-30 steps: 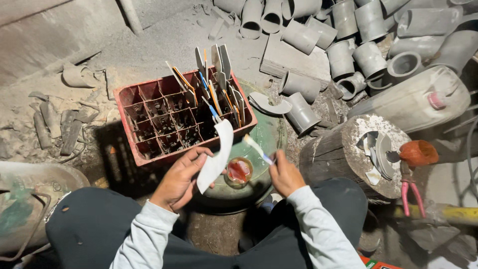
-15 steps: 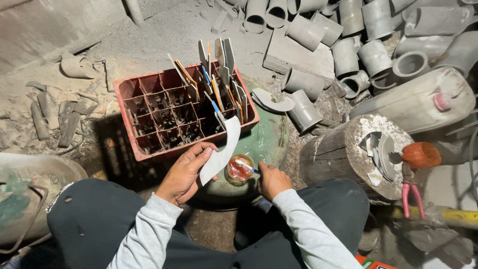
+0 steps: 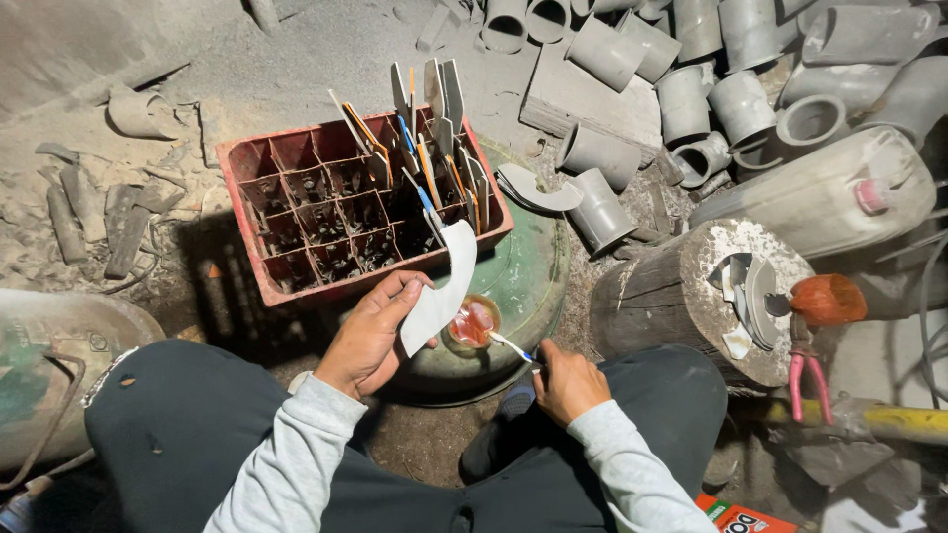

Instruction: The person sits on the floor and uses a toothbrush to apply orange paint from a small container onto curved plastic pieces. They repeatedly dip the brush into the paint and coat the surfaces of several pieces, placing finished ones into a red crate.

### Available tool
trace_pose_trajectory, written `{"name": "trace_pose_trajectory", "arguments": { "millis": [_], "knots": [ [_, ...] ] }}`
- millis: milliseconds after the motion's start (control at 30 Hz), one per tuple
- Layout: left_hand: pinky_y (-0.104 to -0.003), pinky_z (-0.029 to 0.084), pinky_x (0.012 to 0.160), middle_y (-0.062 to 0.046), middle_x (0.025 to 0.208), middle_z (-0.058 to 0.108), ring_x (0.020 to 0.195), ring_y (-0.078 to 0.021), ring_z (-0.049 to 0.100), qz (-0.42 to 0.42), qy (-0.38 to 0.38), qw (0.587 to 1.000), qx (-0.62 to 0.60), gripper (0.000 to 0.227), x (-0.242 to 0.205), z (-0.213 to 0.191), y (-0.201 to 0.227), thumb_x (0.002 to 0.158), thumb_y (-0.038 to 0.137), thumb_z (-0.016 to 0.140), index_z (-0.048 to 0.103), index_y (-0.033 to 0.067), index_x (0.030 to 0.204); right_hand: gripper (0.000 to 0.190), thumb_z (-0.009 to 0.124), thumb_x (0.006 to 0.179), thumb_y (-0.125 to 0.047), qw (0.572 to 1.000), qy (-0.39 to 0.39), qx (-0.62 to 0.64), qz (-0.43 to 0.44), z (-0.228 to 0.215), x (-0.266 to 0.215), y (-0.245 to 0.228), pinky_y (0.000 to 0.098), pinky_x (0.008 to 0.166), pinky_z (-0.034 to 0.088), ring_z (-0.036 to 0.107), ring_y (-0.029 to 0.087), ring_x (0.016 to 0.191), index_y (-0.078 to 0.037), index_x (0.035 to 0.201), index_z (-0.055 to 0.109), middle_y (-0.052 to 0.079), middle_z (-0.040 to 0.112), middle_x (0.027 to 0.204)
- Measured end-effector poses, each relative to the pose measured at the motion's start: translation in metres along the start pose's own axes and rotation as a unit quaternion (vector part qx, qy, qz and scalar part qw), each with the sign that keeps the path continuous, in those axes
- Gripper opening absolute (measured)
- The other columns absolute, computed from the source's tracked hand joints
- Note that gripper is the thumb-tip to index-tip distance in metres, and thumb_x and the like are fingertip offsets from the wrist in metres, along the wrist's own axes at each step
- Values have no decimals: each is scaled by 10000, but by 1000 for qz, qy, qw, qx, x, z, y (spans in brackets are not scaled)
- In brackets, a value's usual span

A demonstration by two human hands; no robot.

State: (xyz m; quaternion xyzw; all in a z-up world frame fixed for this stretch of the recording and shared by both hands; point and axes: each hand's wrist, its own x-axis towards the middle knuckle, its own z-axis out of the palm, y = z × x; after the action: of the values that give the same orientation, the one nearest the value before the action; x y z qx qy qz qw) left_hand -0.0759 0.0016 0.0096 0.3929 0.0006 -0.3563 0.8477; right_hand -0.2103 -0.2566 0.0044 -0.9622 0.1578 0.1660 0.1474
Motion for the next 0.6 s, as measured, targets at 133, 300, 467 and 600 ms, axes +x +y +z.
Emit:
{"name": "trace_pose_trajectory", "arguments": {
  "millis": [133,300,467,600],
  "knots": [
    [-305,568,626,-87,953,684,759,-153,658,-3,3,1000,-1,238,0,0,0,1057,253,520,619,50,1134,365,696,866,-238,999,-25,-19,16,-5,-6,-1,544,814,541,685,447,928,-119,1187,568,213,725,966],
    [-308,568,620,-95,958,680,767,-158,654,-3,10,1000,-3,234,0,-2,-3,1065,247,519,629,50,1124,315,676,879,-255,997,-63,-51,-4,-4,-10,2,537,831,541,691,434,939,-144,1169,623,190,741,972],
    [-316,558,590,-103,965,688,770,-171,647,-11,32,999,-9,224,1,-4,-5,1063,236,518,645,55,1097,224,666,864,-180,987,21,143,-71,-29,-13,12,442,790,572,736,390,849,-83,1061,714,201,760,904],
    [-300,545,577,-88,985,698,806,-157,668,-27,58,998,-13,218,3,-1,-9,1052,230,506,643,64,1083,181,654,902,-138,962,103,249,-43,-52,-14,12,334,654,545,685,235,673,-60,1055,711,140,734,775]
  ]
}}
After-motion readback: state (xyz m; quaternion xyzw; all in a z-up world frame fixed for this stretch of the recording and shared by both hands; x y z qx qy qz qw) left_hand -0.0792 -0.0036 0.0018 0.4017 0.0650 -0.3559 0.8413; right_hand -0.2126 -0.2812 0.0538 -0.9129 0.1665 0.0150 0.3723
